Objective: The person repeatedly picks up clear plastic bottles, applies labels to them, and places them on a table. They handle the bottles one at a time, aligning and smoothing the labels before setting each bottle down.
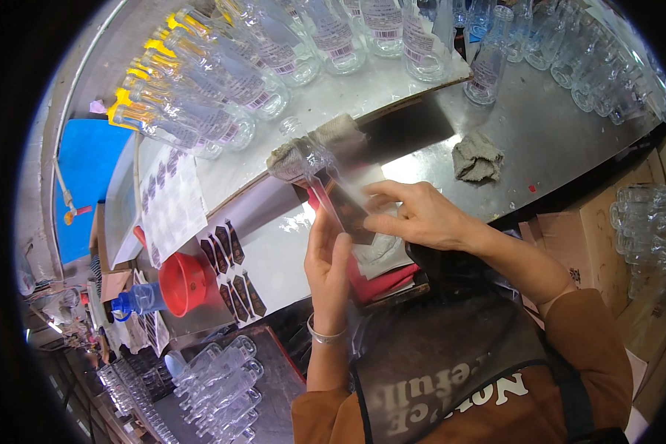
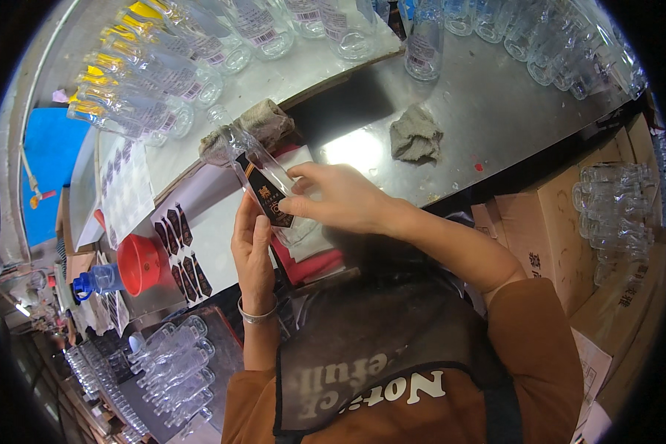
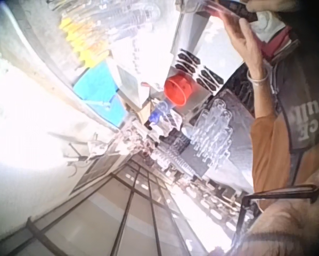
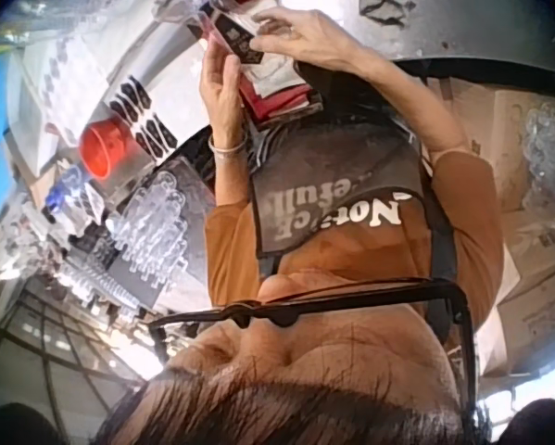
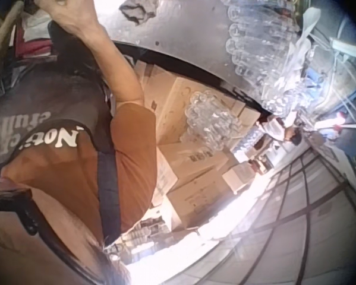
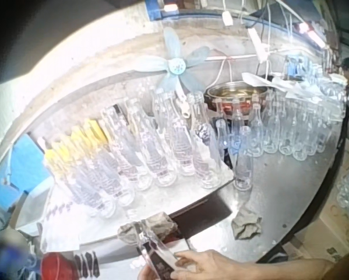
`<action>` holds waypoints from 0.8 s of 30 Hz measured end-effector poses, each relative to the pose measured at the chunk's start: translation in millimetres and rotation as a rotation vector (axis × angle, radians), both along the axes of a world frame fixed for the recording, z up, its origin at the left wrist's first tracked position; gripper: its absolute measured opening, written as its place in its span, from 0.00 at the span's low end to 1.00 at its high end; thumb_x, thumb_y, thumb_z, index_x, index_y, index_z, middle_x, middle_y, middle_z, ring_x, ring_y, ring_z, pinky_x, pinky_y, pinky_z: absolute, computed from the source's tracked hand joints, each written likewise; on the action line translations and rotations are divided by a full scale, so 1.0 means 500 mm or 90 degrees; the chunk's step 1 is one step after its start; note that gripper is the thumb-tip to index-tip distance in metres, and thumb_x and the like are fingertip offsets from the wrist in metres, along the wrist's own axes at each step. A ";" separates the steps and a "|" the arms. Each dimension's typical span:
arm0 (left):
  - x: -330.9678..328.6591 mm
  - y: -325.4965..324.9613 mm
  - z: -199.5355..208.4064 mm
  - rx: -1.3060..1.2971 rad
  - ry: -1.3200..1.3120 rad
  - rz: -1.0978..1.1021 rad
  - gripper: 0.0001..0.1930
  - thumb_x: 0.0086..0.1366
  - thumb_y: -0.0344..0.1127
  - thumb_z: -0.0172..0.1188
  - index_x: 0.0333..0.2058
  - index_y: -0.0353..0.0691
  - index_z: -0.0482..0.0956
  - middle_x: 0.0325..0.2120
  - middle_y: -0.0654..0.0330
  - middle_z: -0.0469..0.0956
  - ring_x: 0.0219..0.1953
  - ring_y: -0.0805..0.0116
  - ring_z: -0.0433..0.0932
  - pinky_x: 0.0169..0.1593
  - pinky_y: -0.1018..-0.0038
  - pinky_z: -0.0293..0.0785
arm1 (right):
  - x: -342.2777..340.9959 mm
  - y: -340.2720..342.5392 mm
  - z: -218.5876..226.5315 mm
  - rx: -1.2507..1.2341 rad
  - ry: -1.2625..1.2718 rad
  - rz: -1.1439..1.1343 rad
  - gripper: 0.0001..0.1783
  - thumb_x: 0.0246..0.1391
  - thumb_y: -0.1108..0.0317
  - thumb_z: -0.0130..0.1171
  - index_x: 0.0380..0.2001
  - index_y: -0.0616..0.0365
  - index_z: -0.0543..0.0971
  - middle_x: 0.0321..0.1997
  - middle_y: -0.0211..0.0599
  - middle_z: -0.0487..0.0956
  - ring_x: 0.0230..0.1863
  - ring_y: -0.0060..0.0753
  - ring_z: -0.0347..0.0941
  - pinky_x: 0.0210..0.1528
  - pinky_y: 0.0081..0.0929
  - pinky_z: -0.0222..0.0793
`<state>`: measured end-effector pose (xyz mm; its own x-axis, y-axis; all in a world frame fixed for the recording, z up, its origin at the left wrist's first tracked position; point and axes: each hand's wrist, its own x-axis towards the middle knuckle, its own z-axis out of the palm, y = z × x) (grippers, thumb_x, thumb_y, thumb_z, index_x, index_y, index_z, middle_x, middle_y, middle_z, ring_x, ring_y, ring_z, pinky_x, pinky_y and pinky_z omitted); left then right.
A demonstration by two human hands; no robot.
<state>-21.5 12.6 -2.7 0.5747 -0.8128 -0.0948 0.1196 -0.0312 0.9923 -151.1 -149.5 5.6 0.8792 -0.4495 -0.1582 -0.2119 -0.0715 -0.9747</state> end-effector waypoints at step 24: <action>-0.001 -0.008 -0.015 -0.007 0.000 0.015 0.30 0.67 0.21 0.53 0.67 0.28 0.59 0.66 0.52 0.64 0.66 0.64 0.65 0.68 0.68 0.59 | -0.001 -0.102 -0.125 0.375 -0.106 -0.354 0.17 0.69 0.57 0.51 0.44 0.63 0.77 0.34 0.38 0.82 0.26 0.24 0.76 0.31 0.21 0.74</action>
<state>-21.9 8.5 -10.2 0.5943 -0.7996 -0.0857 0.1194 -0.0177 0.9927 -151.5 -200.3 -56.7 0.5854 -0.7101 -0.3913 0.0842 0.5333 -0.8417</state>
